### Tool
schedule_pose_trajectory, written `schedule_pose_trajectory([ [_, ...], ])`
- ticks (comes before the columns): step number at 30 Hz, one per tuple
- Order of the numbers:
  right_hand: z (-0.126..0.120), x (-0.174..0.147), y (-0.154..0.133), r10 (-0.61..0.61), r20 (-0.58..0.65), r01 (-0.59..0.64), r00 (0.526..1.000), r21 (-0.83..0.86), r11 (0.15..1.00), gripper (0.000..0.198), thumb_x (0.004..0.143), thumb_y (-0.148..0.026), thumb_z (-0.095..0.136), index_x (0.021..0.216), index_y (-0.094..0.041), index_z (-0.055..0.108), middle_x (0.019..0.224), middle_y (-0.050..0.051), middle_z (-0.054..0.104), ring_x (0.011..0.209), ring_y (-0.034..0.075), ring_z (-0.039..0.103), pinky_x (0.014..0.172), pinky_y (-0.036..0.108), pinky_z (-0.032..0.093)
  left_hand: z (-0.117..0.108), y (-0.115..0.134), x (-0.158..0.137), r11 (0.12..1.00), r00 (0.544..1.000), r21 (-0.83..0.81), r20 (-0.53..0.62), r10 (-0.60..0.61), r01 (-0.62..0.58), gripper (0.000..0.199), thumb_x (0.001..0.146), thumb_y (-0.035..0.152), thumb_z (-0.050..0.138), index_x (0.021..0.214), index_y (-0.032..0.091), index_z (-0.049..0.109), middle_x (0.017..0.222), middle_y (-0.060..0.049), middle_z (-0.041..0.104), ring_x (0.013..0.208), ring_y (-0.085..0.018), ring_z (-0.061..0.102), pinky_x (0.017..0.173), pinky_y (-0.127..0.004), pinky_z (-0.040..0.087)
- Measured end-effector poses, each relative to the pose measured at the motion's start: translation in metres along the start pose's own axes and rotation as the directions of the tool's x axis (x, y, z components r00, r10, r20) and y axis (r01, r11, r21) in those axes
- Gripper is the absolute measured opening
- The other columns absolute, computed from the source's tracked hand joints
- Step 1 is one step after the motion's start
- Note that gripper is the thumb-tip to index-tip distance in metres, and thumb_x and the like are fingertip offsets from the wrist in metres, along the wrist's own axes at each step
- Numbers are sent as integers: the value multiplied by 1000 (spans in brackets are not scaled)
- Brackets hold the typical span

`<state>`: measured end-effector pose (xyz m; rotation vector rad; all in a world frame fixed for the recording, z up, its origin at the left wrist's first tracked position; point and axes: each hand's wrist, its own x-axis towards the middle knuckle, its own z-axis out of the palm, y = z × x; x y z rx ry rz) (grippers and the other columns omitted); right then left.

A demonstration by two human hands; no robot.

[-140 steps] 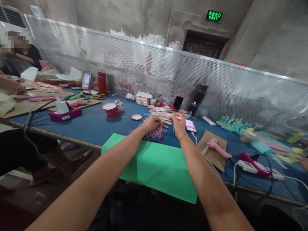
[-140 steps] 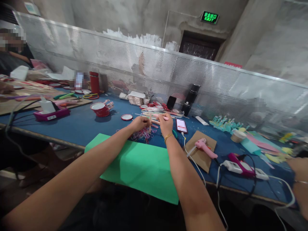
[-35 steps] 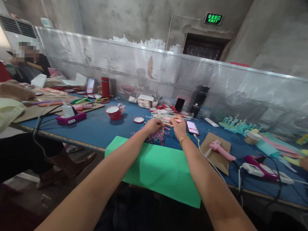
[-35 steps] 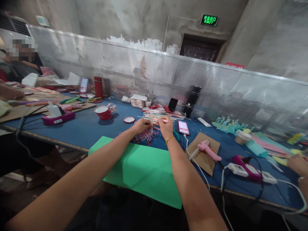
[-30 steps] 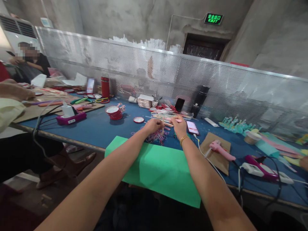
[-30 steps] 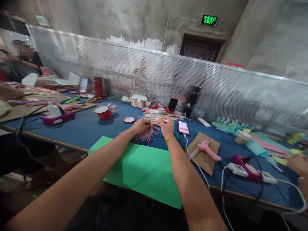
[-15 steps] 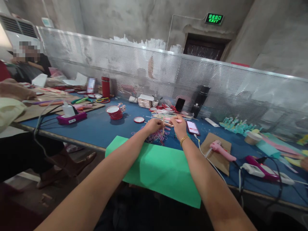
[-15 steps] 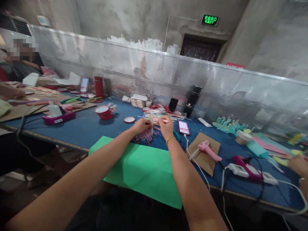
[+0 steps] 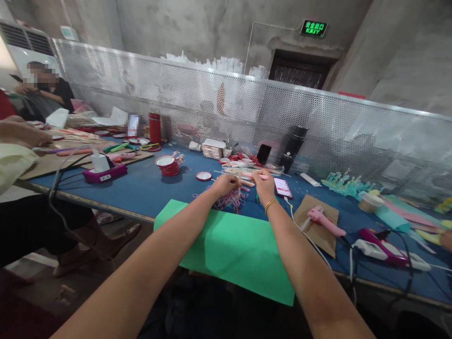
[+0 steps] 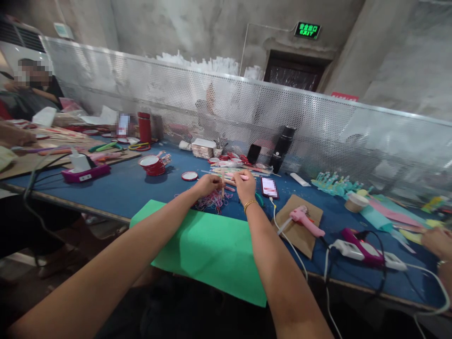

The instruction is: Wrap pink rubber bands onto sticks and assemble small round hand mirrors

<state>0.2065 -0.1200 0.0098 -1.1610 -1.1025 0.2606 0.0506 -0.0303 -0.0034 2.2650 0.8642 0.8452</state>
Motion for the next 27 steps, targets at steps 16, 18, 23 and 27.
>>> schedule_pose_trajectory([
  [16, 1, 0, -2, 21, 2, -21, 1000, 43, 999, 18, 74, -39, 61, 69, -22, 59, 65, -2, 66, 66, 17, 61, 66, 28, 48, 1, -3, 1, 1000, 1000, -7, 5, 12, -12, 32, 73, 46, 61, 64, 15, 67, 60, 0, 60, 57, -11, 46, 55, -24, 32],
  [18, 3, -2, -2, 14, 33, -15, 999, 41, 999, 18, 74, -39, 61, 68, -22, 59, 65, -2, 66, 66, 17, 62, 67, 29, 48, 0, -2, 1, 1000, 1000, -6, 9, 26, -26, 33, 73, 46, 61, 63, 15, 66, 59, 0, 59, 56, -11, 45, 54, -24, 31],
  [23, 4, -2, 0, -3, 50, 2, 999, 23, 1000, 19, 75, -40, 61, 70, -22, 59, 66, -2, 67, 67, 17, 62, 68, 29, 48, -1, 1, 0, 999, 1000, 32, 0, 12, -12, 34, 74, 47, 61, 63, 15, 66, 56, 2, 53, 54, -10, 42, 53, -24, 28],
  [27, 0, 1, 1, -2, 0, 2, 1000, -14, 1000, 19, 75, -40, 60, 70, -22, 60, 66, -2, 67, 67, 17, 61, 67, 29, 47, -1, 1, 0, 999, 1000, 42, 2, 0, 0, 33, 73, 46, 61, 64, 15, 67, 59, 1, 56, 56, -11, 44, 53, -24, 29],
])
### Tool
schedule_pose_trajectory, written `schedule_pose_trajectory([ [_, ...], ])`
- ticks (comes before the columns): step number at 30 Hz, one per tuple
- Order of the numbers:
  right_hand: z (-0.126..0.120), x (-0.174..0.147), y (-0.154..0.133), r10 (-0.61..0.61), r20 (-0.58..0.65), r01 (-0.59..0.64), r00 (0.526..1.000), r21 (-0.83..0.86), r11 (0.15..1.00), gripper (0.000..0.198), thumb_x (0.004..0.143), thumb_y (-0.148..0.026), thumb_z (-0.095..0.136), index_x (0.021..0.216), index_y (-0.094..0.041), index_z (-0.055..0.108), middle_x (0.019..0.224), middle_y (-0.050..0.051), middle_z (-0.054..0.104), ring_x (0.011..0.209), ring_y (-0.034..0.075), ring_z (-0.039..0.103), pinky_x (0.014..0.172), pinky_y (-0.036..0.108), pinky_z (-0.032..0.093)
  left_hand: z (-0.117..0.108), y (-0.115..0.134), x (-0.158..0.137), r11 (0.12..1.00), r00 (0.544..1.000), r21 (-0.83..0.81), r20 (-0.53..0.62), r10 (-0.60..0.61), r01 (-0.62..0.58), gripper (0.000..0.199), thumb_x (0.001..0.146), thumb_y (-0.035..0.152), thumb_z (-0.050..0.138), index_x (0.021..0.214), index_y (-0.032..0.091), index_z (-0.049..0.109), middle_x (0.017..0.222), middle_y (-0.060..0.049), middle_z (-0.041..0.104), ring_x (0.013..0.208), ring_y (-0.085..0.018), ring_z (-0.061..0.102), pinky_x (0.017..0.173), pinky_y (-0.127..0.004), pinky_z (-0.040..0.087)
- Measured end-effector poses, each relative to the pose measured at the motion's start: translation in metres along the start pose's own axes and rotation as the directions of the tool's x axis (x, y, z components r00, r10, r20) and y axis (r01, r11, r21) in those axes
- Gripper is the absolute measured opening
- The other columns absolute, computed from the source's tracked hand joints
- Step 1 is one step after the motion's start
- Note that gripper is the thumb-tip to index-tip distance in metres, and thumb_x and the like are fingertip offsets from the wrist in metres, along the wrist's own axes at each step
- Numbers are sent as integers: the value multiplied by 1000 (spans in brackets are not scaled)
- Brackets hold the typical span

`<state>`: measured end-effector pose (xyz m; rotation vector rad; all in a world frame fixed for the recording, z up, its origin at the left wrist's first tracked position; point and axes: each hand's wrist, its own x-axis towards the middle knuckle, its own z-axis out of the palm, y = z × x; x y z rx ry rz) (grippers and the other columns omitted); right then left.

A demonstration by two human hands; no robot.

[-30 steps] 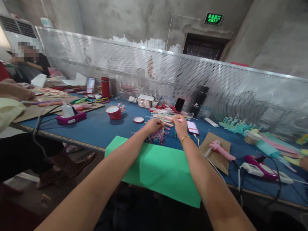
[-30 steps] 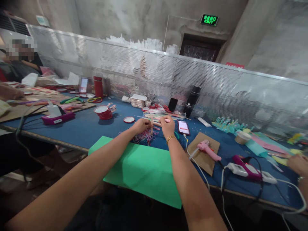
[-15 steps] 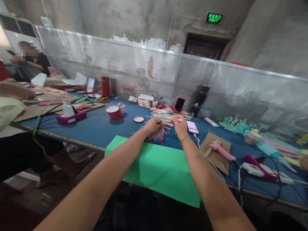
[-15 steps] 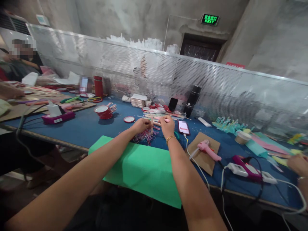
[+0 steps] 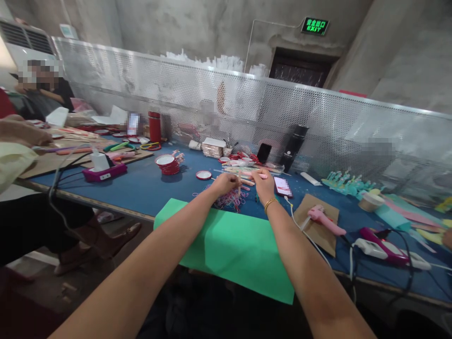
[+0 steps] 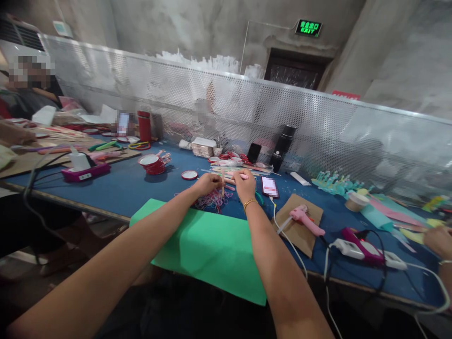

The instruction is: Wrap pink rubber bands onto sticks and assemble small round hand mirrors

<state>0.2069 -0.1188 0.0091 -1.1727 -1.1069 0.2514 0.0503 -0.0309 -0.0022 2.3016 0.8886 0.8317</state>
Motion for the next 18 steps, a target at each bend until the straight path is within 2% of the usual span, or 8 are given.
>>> schedule_pose_trajectory([
  [3, 0, 0, -2, 7, -7, -7, 1000, 22, 1000, 19, 76, -40, 60, 70, -22, 59, 65, -2, 67, 66, 17, 61, 67, 29, 47, 0, 0, 0, 1000, 1000, -15, 1, -7, 7, 32, 73, 46, 61, 63, 15, 66, 59, 1, 57, 56, -11, 45, 54, -24, 29],
  [9, 4, -3, -1, -6, 53, 3, 999, 63, 998, 20, 75, -41, 62, 70, -22, 58, 66, -2, 67, 66, 17, 62, 68, 29, 48, -1, 4, -3, 1000, 1000, -28, 3, 9, -9, 33, 73, 46, 61, 63, 15, 66, 58, 1, 55, 55, -11, 42, 53, -24, 29],
  [15, 0, 1, 4, -10, -21, 10, 1000, -7, 1000, 20, 76, -42, 60, 71, -22, 59, 67, -2, 67, 67, 18, 61, 69, 30, 48, 0, 1, -1, 1000, 1000, -22, 0, -14, 14, 33, 72, 47, 62, 65, 15, 68, 59, 1, 58, 56, -11, 45, 54, -25, 30],
  [18, 0, 1, 2, -8, -12, 8, 1000, 11, 1000, 20, 76, -41, 60, 71, -22, 59, 67, -2, 67, 66, 17, 61, 68, 29, 47, 1, -1, 0, 999, 1000, -34, -7, -5, 5, 32, 72, 46, 62, 65, 15, 68, 59, 1, 58, 56, -11, 44, 53, -24, 30],
])
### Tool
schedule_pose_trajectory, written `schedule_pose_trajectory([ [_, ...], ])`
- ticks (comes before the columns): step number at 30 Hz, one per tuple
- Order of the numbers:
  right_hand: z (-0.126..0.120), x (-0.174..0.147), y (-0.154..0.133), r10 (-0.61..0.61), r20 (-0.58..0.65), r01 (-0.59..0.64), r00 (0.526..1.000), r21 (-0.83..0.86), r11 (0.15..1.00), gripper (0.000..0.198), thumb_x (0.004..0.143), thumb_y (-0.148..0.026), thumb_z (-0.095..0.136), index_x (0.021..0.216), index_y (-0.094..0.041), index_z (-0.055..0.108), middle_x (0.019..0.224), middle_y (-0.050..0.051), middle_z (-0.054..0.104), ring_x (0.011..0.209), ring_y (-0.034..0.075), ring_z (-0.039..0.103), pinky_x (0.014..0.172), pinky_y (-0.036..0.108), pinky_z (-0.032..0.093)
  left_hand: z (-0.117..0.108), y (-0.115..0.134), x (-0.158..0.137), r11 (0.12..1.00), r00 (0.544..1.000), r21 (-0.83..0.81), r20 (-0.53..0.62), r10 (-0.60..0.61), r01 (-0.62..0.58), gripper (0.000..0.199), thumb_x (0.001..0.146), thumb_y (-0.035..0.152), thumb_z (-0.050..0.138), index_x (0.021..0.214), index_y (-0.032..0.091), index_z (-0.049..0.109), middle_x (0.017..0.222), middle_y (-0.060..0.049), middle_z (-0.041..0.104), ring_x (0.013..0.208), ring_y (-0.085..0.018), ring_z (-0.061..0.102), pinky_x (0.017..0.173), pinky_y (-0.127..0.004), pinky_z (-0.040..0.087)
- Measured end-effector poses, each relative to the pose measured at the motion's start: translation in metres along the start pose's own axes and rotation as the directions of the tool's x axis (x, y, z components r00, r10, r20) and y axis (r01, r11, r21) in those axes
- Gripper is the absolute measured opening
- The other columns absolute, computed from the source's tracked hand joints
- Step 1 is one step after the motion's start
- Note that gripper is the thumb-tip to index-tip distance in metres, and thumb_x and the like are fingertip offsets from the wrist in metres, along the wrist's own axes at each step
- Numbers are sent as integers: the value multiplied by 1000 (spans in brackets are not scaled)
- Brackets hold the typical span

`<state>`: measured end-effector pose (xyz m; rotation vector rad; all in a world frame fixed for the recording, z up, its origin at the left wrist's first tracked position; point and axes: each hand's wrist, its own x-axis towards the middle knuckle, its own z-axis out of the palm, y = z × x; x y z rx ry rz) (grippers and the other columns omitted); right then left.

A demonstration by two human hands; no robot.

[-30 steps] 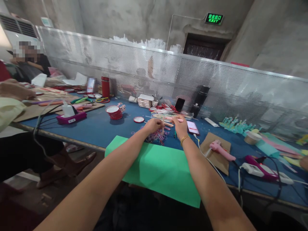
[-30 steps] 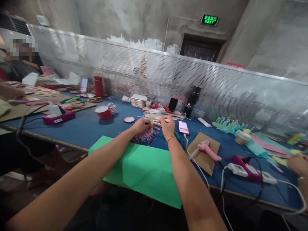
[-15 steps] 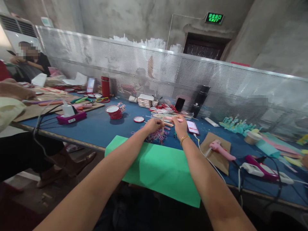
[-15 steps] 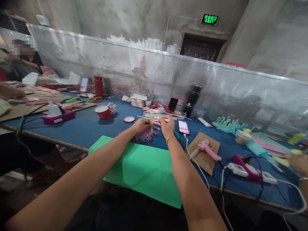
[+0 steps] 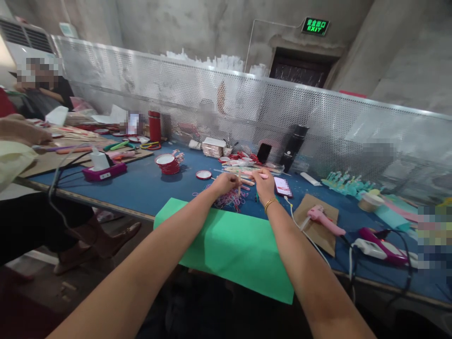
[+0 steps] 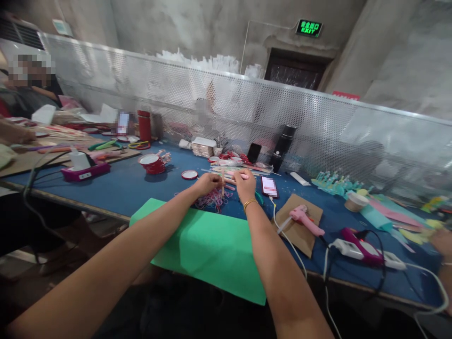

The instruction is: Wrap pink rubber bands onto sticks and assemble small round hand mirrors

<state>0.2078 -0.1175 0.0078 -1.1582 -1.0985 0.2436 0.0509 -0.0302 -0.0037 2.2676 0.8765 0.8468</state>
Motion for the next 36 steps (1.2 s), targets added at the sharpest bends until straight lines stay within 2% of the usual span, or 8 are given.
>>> schedule_pose_trajectory([
  [6, 3, -3, -2, -18, 55, 16, 998, 38, 999, 20, 76, -41, 61, 69, -22, 59, 67, -2, 68, 67, 17, 62, 69, 29, 48, -2, 4, -3, 1000, 1000, 5, 10, 3, -3, 33, 73, 46, 61, 62, 15, 65, 56, 2, 54, 55, -11, 42, 52, -25, 28],
  [13, 0, -1, -3, 17, -16, -16, 1000, 49, 999, 20, 75, -41, 61, 72, -22, 59, 66, -2, 67, 67, 17, 62, 68, 29, 48, -2, 4, -2, 1000, 1000, -1, 14, -13, 13, 32, 72, 46, 61, 63, 15, 65, 57, 2, 54, 55, -11, 43, 52, -24, 28],
  [18, 4, -3, -3, 13, 67, -18, 998, 61, 998, 21, 75, -43, 61, 71, -22, 58, 66, -2, 67, 66, 17, 62, 67, 29, 49, -2, 4, -2, 1000, 1000, -2, 18, 4, -4, 33, 73, 47, 61, 62, 15, 65, 56, 2, 54, 55, -11, 42, 53, -25, 29],
  [24, 1, 1, 1, 40, -12, -39, 999, 28, 999, 23, 75, -45, 59, 73, -22, 58, 67, -2, 67, 67, 17, 62, 69, 30, 49, -3, 7, -4, 1000, 1000, 10, 19, -4, 4, 33, 74, 47, 60, 64, 15, 66, 57, 1, 55, 55, -11, 43, 53, -25, 29],
  [31, 4, -3, -3, 13, 51, -17, 999, 85, 996, 23, 74, -45, 62, 71, -22, 57, 67, -2, 67, 66, 17, 62, 67, 29, 49, -2, 4, -3, 1000, 1000, 2, 17, 7, -7, 32, 73, 46, 61, 63, 15, 65, 58, 1, 55, 56, -11, 43, 53, -24, 29],
  [36, 1, 1, -1, 32, -18, -31, 999, 48, 998, 21, 74, -43, 62, 72, -22, 59, 67, -2, 68, 68, 17, 62, 70, 30, 49, -2, 4, -2, 1000, 1000, 10, 18, -1, 1, 33, 73, 46, 61, 63, 15, 64, 60, 1, 56, 56, -11, 44, 53, -25, 29],
])
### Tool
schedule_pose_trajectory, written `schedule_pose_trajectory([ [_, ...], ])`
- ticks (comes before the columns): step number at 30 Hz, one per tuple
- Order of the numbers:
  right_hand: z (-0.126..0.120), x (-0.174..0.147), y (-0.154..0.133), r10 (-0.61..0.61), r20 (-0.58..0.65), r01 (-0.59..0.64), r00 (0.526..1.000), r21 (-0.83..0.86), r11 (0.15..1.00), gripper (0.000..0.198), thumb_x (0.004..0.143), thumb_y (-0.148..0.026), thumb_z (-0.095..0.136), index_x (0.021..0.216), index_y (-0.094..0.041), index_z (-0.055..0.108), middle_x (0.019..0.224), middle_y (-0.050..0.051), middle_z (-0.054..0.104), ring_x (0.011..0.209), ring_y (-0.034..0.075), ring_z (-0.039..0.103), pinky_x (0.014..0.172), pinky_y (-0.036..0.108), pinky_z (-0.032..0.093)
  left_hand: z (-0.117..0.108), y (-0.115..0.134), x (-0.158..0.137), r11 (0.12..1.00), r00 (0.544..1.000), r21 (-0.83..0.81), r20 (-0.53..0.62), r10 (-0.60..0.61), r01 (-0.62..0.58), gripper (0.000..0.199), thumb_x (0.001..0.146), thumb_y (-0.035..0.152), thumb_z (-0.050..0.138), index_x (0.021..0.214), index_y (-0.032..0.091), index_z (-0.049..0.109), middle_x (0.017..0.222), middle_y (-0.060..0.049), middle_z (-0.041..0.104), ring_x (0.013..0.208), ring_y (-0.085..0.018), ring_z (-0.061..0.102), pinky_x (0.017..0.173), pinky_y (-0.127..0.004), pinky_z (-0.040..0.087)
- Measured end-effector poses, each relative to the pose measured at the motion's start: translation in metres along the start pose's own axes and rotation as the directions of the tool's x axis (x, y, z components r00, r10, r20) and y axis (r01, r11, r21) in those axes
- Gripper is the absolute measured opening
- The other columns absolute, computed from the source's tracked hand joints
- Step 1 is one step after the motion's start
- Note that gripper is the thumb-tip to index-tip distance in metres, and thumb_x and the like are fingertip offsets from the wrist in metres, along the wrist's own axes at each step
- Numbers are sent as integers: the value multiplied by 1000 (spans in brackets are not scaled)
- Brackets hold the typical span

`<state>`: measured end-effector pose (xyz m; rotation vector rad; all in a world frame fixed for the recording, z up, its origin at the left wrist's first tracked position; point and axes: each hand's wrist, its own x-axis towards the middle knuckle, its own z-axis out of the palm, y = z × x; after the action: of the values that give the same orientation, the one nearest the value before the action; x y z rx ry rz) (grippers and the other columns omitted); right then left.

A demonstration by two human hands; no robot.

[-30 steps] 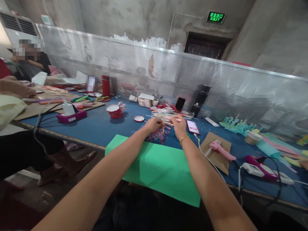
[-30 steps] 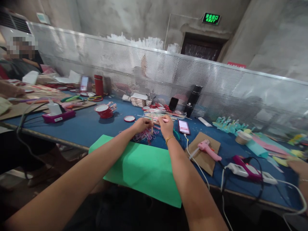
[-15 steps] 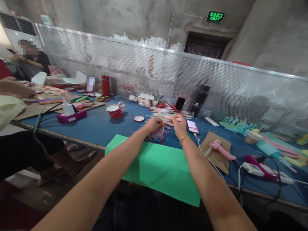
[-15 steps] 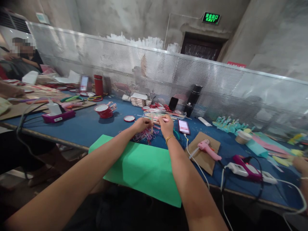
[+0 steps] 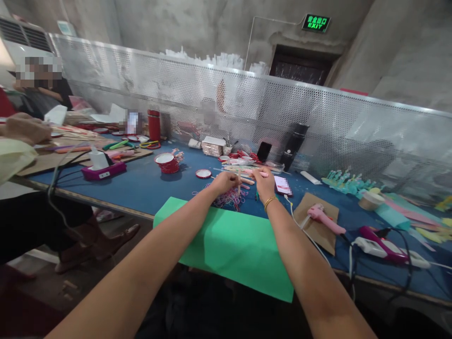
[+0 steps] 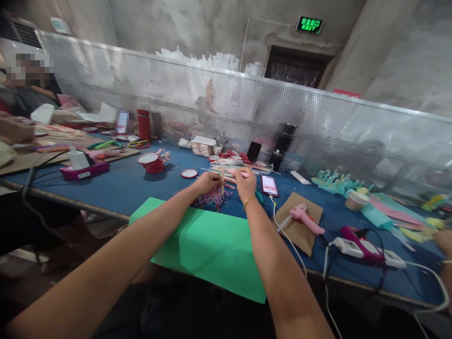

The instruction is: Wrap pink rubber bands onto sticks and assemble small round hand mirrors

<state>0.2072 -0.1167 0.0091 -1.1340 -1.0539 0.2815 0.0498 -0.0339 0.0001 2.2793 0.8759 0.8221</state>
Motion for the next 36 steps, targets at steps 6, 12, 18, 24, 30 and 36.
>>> schedule_pose_trajectory([
  [6, 2, -2, -2, 8, 50, -10, 999, 47, 999, 23, 73, -44, 63, 69, -22, 57, 65, -2, 67, 66, 17, 62, 67, 29, 49, 0, -2, 1, 1000, 1000, -5, -2, 17, -17, 33, 73, 46, 61, 62, 15, 64, 57, 1, 55, 55, -11, 43, 52, -24, 28],
  [12, 0, -2, -7, 11, -12, -10, 1000, 38, 999, 23, 73, -44, 62, 72, -22, 58, 68, -1, 67, 68, 17, 62, 69, 30, 50, 0, -1, 1, 1000, 1000, -30, 4, 6, -6, 33, 72, 46, 62, 61, 15, 63, 57, 1, 56, 54, -11, 43, 52, -24, 29],
  [18, 0, -3, -12, 48, 27, -51, 998, 100, 994, 19, 72, -40, 63, 72, -21, 58, 65, -1, 66, 64, 16, 61, 65, 29, 51, 1, -1, 0, 999, 1000, -42, -12, 22, -23, 33, 73, 46, 62, 61, 15, 64, 56, 1, 55, 55, -11, 43, 53, -24, 29],
  [24, 3, -5, -8, 14, 55, -17, 998, 64, 998, 19, 73, -40, 61, 72, -21, 60, 66, -2, 66, 64, 16, 61, 66, 28, 51, 1, -2, 0, 997, 999, -64, -23, 35, -36, 33, 71, 48, 63, 62, 15, 65, 53, 2, 53, 55, -11, 43, 53, -24, 30],
  [30, 1, -1, -6, 39, 1, -39, 999, 49, 998, 20, 73, -41, 62, 72, -22, 60, 67, -1, 67, 65, 17, 61, 66, 29, 50, 0, -2, 1, 1000, 1000, -17, -4, 18, -18, 34, 72, 47, 61, 64, 15, 66, 59, 1, 58, 57, -11, 45, 53, -24, 30],
  [36, 3, -2, -4, 5, 34, -7, 999, 59, 998, 21, 74, -42, 61, 73, -22, 60, 68, -1, 67, 66, 17, 62, 69, 30, 50, 0, -2, 1, 1000, 1000, -15, 1, 27, -27, 33, 73, 46, 61, 62, 15, 64, 59, 1, 56, 55, -11, 43, 53, -24, 29],
])
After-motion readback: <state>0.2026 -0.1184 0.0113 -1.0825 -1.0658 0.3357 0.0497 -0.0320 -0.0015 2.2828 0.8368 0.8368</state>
